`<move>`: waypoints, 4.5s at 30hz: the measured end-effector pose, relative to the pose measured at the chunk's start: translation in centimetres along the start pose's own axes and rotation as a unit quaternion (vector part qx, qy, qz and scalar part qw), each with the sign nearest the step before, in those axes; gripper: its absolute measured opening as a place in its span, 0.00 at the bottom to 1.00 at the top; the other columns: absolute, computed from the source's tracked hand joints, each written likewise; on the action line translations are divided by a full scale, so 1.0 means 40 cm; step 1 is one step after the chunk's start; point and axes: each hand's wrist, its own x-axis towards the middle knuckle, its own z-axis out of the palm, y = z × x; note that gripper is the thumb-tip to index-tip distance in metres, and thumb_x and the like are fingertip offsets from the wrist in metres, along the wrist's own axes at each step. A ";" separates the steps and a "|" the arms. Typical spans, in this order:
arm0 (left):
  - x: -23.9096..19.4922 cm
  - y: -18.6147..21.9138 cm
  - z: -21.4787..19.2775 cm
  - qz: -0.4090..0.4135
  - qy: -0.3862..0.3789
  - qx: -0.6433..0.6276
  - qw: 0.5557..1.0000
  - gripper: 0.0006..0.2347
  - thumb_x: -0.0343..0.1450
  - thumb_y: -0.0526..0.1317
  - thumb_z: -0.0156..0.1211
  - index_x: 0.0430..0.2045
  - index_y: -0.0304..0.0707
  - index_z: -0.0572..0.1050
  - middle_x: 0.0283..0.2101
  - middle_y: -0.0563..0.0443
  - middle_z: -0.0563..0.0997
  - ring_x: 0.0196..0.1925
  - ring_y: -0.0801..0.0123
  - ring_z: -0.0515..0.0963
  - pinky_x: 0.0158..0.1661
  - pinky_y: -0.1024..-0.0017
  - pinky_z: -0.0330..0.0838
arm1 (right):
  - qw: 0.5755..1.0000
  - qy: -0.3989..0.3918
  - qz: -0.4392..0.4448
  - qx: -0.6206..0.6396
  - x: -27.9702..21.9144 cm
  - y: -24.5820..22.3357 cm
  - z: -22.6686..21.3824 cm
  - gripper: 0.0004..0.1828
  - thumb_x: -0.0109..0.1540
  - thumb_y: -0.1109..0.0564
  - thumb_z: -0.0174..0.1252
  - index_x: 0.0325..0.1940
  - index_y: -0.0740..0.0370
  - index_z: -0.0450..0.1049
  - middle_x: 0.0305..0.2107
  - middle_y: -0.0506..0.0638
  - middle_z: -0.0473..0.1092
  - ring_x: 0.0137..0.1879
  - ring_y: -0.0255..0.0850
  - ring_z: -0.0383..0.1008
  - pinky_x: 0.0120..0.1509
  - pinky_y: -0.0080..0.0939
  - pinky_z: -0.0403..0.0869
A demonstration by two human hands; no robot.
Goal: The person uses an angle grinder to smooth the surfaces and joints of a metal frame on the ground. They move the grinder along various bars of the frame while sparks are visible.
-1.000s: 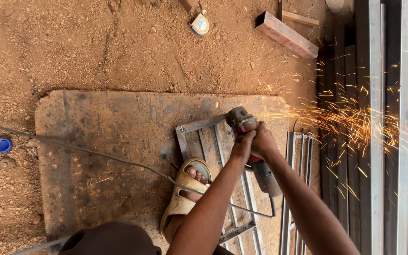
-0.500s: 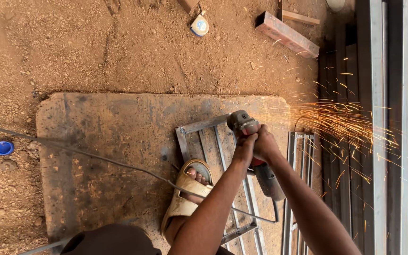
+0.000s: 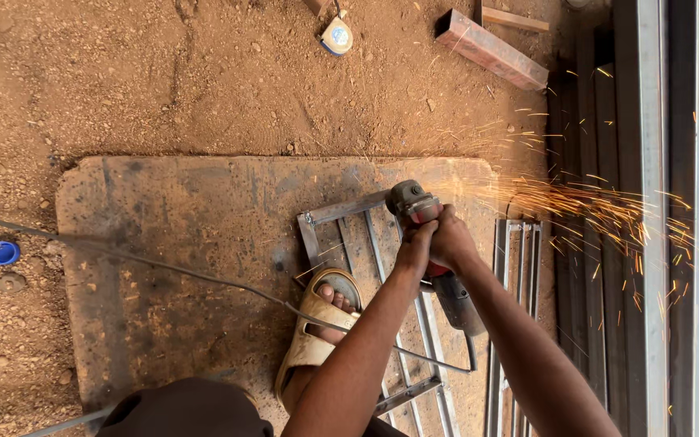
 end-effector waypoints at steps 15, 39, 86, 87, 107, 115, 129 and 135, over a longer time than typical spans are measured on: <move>-0.007 0.017 0.002 0.001 0.000 0.001 1.000 0.33 0.65 0.58 0.51 0.70 0.58 0.60 0.67 0.48 0.69 0.64 0.57 0.72 0.59 0.50 0.68 | 1.000 -0.006 0.001 0.018 0.032 0.025 0.021 0.51 0.50 0.38 0.72 0.62 0.72 0.56 0.47 0.69 0.75 0.51 0.60 0.80 0.54 0.52 0.79; 0.037 -0.041 -0.005 -0.020 -0.048 0.032 0.998 0.37 0.66 0.60 0.55 0.72 0.52 0.55 0.68 0.42 0.67 0.66 0.50 0.71 0.60 0.46 0.66 | 0.998 0.062 0.011 0.011 -0.041 0.038 0.010 0.43 0.57 0.40 0.64 0.63 0.66 0.53 0.44 0.69 0.75 0.47 0.62 0.80 0.50 0.57 0.79; -0.083 -0.128 -0.325 0.136 0.050 -0.248 0.958 0.20 0.64 0.48 0.56 0.51 0.52 0.74 0.43 0.54 0.81 0.40 0.68 0.79 0.35 0.68 0.72 | 0.980 0.056 -0.189 0.009 -0.209 -0.237 0.217 0.40 0.56 0.50 0.61 0.69 0.61 0.55 0.44 0.67 0.77 0.51 0.63 0.78 0.53 0.57 0.77; -0.082 -0.125 -0.331 0.133 0.051 -0.237 0.961 0.20 0.64 0.48 0.55 0.51 0.53 0.74 0.42 0.53 0.81 0.38 0.67 0.78 0.32 0.68 0.72 | 0.978 0.072 -0.197 0.000 -0.213 -0.246 0.219 0.39 0.57 0.49 0.61 0.68 0.62 0.56 0.44 0.67 0.76 0.51 0.63 0.78 0.53 0.57 0.77; -0.022 -0.118 -0.400 0.149 -0.035 -0.210 0.966 0.18 0.66 0.54 0.55 0.43 0.47 0.80 0.29 0.54 0.79 0.21 0.69 0.72 0.20 0.73 0.63 | 0.991 0.081 -0.102 0.035 -0.257 -0.312 0.223 0.27 0.60 0.50 0.57 0.56 0.65 0.56 0.34 0.66 0.78 0.38 0.62 0.82 0.44 0.59 0.79; -0.019 -0.134 -0.363 0.157 -0.012 -0.182 0.971 0.18 0.66 0.51 0.55 0.46 0.47 0.79 0.39 0.59 0.85 0.37 0.77 0.82 0.38 0.80 0.74 | 0.981 0.142 -0.130 0.017 -0.206 -0.236 0.257 0.32 0.58 0.47 0.62 0.53 0.68 0.55 0.35 0.70 0.75 0.40 0.66 0.79 0.43 0.60 0.77; -0.039 -0.140 -0.360 0.186 -0.008 -0.170 0.968 0.20 0.64 0.49 0.54 0.48 0.43 0.76 0.45 0.51 0.79 0.45 0.69 0.76 0.46 0.72 0.67 | 0.982 0.116 -0.147 0.002 -0.207 -0.229 0.254 0.36 0.56 0.40 0.62 0.54 0.65 0.56 0.40 0.69 0.75 0.47 0.67 0.77 0.50 0.62 0.76; -0.043 -0.127 -0.355 0.187 0.005 -0.164 0.968 0.23 0.65 0.47 0.54 0.54 0.42 0.74 0.52 0.50 0.80 0.53 0.67 0.78 0.54 0.72 0.70 | 0.983 0.102 -0.149 0.017 -0.201 -0.224 0.248 0.35 0.57 0.43 0.63 0.56 0.65 0.56 0.41 0.71 0.75 0.48 0.68 0.77 0.51 0.63 0.75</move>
